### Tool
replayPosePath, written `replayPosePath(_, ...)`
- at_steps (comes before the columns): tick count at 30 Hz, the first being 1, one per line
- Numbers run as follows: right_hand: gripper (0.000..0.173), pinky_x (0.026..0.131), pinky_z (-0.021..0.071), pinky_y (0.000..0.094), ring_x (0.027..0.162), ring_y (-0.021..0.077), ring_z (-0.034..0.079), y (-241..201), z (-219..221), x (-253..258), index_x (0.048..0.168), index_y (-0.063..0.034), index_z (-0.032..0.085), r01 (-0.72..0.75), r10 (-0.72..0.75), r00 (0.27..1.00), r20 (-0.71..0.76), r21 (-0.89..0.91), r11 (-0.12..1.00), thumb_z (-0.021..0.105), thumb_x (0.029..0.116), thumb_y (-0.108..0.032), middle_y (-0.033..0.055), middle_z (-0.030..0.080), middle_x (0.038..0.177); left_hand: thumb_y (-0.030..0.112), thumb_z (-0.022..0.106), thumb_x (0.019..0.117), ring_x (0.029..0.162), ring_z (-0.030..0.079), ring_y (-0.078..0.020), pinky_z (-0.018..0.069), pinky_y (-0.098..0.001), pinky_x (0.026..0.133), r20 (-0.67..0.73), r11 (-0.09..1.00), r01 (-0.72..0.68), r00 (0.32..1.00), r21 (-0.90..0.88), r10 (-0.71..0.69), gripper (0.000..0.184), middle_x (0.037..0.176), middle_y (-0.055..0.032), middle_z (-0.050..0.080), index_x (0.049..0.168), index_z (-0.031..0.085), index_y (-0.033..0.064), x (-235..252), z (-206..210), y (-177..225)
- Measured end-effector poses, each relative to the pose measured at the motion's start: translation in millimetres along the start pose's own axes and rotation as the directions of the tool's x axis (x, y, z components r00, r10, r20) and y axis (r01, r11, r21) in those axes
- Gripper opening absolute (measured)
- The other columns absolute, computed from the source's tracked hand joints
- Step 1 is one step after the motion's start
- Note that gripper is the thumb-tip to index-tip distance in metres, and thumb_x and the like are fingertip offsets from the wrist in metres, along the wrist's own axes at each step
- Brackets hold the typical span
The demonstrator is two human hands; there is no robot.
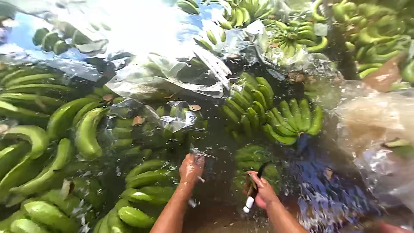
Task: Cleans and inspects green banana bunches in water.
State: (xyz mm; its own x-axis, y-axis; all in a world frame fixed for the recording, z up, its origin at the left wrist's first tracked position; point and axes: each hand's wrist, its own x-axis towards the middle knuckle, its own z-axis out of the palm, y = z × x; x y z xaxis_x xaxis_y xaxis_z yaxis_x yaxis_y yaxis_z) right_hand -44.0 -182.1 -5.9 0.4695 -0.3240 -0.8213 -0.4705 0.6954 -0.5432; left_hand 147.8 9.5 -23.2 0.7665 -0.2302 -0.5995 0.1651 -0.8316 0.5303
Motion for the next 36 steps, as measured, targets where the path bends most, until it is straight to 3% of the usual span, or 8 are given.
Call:
replayPosePath(6,0.037,0.117,0.0390,0.0442,0.138,0.0331,0.050,3.9,55.4,-55.8,0.137,0.0079,0.058,0.367,-0.222,0.922,0.316,-0.538,0.759,0.047,0.1059,-0.007,0.0270,0.052,0.147,0.052,0.015,0.1093,0.087,0.072,-0.0113,0.0623,-0.0340,0.071,0.417,0.386,0.341,0.899,-0.857,0.133,0.059,0.102,0.0008,0.073,0.129,0.057,0.0153,-88.3,71.8,0.9)
replayPosePath(8,0.035,0.124,0.0289,0.0480,0.147,0.0405,0.040,-6.4,54.3,-78.7,0.133,0.0091,0.063,0.486,-0.314,0.870,0.382,-0.550,0.679,0.051,0.1029,-0.004,0.0310,0.046,0.152,0.066,0.029,0.1019,0.090,0.074,-0.0136,0.0634,-0.0355,0.076,0.466,0.119,0.452,0.834,-0.884,0.296,0.061,0.101,-0.0002,0.077,0.116,0.068,0.0221,-98.9,75.6,-4.8)
replayPosePath(11,0.032,0.108,0.0491,0.0389,0.131,0.0291,0.057,-39.4,-3.7,-75.0,0.128,0.0063,0.065,0.553,-0.563,0.802,0.202,-0.609,0.569,0.051,0.1025,-0.008,0.0262,0.052,0.146,0.060,0.062,0.0906,0.105,0.073,-0.0269,0.0627,-0.0411,0.079,0.467,0.006,0.552,0.699,-0.834,0.542,0.049,0.123,-0.0097,0.073,0.126,0.071,0.0273,-98.3,77.8,-17.1)
replayPosePath(19,0.043,0.120,0.0255,0.0641,0.147,0.0536,0.031,-124.0,-223.7,8.0,0.147,0.0001,0.053,-0.175,-0.364,0.904,-0.226,-0.970,0.167,0.049,0.1065,-0.014,0.0332,0.032,0.160,0.042,0.076,0.0864,0.095,0.073,-0.0261,0.0627,-0.0507,0.080,0.351,0.238,0.268,0.818,-0.934,0.455,0.053,0.123,-0.0076,0.071,0.136,0.064,0.0273,-77.2,24.6,-56.7)
replayPosePath(23,0.043,0.109,0.0437,0.0599,0.132,0.0447,0.055,-81.3,-210.5,5.0,0.149,0.0013,0.046,-0.274,-0.149,0.905,-0.400,-0.813,0.514,0.043,0.1092,-0.013,0.0329,0.052,0.144,0.002,0.058,0.0907,0.073,0.068,-0.0158,0.0607,-0.0349,0.066,0.069,0.668,0.042,0.997,-0.743,0.015,0.049,0.103,-0.0098,0.067,0.139,0.049,0.0009,-82.3,20.4,-63.6)
replayPosePath(27,0.040,0.085,0.0558,0.0526,0.102,0.0354,0.066,-15.4,-149.7,-40.2,0.149,-0.0050,0.047,-0.010,-0.177,0.907,-0.382,-0.439,0.898,0.039,0.1122,-0.019,0.0257,0.059,0.132,0.012,0.057,0.1035,0.091,0.064,-0.0255,0.0548,-0.0453,0.082,-0.122,0.796,0.063,0.978,-0.602,-0.170,0.042,0.120,-0.0243,0.063,0.141,0.051,-0.0050,-106.0,83.3,-30.9)
replayPosePath(30,0.037,0.071,0.0560,0.0387,0.083,0.0205,0.065,23.2,-105.9,-78.3,0.141,-0.0039,0.051,0.066,-0.080,0.976,-0.201,-0.077,0.995,0.035,0.1132,-0.022,0.0141,0.064,0.116,0.012,0.060,0.1016,0.068,0.062,-0.0180,0.0558,-0.0371,0.063,0.010,0.701,0.019,1.000,-0.713,-0.017,0.033,0.094,-0.0156,0.067,0.130,0.059,-0.0042,-147.8,131.8,27.6)
replayPosePath(36,0.044,0.071,0.0575,0.0334,0.080,0.0132,0.067,27.2,-84.7,-110.0,0.116,-0.0065,0.055,0.029,-0.016,0.999,-0.030,0.523,0.852,0.019,0.1129,-0.031,0.0048,0.067,0.088,0.029,0.059,0.0977,0.146,0.036,-0.0458,0.0209,-0.0602,0.123,0.167,0.683,-0.588,0.692,-0.433,0.702,0.054,0.151,-0.0273,0.049,0.142,0.057,-0.0032,-227.4,158.0,91.6)
